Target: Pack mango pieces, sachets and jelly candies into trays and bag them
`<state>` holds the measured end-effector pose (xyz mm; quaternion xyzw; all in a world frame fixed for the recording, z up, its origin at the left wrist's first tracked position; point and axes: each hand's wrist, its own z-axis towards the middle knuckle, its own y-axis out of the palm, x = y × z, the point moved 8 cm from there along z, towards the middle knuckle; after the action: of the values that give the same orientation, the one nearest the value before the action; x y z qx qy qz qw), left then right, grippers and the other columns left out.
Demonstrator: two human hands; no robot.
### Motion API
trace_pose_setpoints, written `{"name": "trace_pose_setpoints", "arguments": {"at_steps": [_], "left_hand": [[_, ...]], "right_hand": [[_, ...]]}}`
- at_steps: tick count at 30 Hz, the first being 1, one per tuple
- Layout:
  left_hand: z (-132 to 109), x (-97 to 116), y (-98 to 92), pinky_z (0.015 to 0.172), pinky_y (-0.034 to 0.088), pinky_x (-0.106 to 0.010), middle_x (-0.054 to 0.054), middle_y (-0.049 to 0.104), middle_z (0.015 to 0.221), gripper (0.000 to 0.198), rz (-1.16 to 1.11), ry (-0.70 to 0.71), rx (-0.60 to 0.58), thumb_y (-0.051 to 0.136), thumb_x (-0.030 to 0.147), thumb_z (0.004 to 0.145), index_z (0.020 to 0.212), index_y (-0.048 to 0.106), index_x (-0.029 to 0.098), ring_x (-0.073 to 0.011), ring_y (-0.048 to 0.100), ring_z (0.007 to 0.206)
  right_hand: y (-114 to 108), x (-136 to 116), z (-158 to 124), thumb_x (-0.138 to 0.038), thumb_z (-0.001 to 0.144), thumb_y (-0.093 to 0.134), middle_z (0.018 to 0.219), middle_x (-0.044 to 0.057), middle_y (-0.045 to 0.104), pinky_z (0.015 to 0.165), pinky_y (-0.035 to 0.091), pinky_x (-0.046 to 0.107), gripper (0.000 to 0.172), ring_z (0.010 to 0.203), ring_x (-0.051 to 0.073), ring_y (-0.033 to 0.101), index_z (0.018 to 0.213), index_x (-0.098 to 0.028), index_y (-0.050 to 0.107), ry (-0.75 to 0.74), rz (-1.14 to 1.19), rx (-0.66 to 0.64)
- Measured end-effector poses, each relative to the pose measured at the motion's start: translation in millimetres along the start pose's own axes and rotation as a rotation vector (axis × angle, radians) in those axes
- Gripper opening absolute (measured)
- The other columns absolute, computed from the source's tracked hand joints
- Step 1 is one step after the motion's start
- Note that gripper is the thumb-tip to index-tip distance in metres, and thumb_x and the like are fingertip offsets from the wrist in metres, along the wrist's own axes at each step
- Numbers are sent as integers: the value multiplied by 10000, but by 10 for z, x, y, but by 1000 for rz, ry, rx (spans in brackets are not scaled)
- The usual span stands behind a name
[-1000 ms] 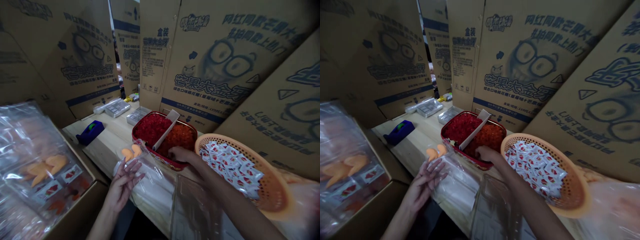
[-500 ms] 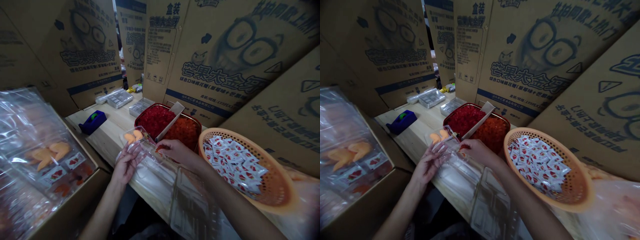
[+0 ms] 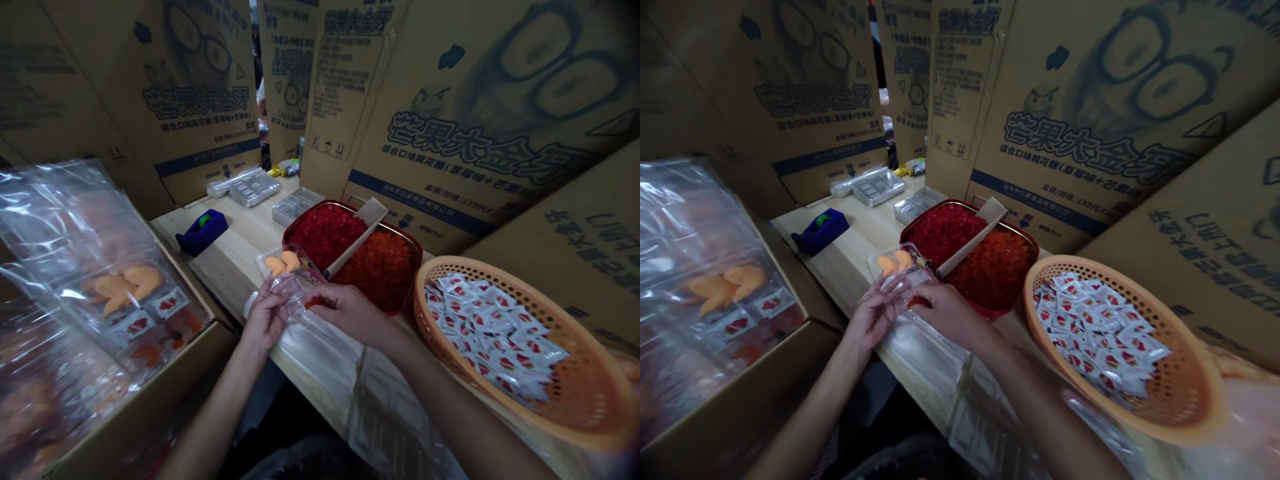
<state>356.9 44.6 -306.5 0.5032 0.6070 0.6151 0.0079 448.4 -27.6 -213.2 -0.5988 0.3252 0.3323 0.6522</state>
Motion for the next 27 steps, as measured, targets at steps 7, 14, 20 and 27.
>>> {"name": "trace_pose_setpoints", "arguments": {"at_steps": [7, 14, 20, 27], "left_hand": [[8, 25, -2, 799, 475, -286, -50, 627, 1081, 477, -1, 18, 46, 538, -31, 619, 1035, 518, 202, -174, 592, 974], [14, 18, 12, 759, 484, -293, -58, 615, 1100, 478, -22, 5, 40, 521, -41, 621, 1032, 505, 203, -182, 599, 952], [32, -10, -23, 793, 475, -288, -46, 625, 1075, 491, -44, 1, 39, 519, -48, 637, 1053, 493, 210, -162, 606, 926], [12, 1, -25, 822, 478, -351, -52, 623, 1066, 470, -86, -4, 37, 518, -65, 628, 1015, 488, 200, -191, 607, 950]], "right_hand": [[246, -78, 51, -106, 782, 521, 949, 14, 654, 840, 417, 293, 177, 929, 154, 573, 849, -211, 647, -169, -61, -32], [145, 172, -7, -207, 795, 482, 738, -12, 600, 559, 461, 226, 127, 627, 107, 580, 873, -178, 579, 164, 303, 31], [238, 150, -6, -280, 799, 494, 721, -12, 573, 513, 431, 209, 114, 633, 108, 575, 848, -179, 519, 189, 397, 11], [-171, 241, -60, -239, 781, 528, 730, -14, 557, 579, 403, 220, 89, 627, 100, 517, 823, -180, 579, 115, 85, 252]]}}
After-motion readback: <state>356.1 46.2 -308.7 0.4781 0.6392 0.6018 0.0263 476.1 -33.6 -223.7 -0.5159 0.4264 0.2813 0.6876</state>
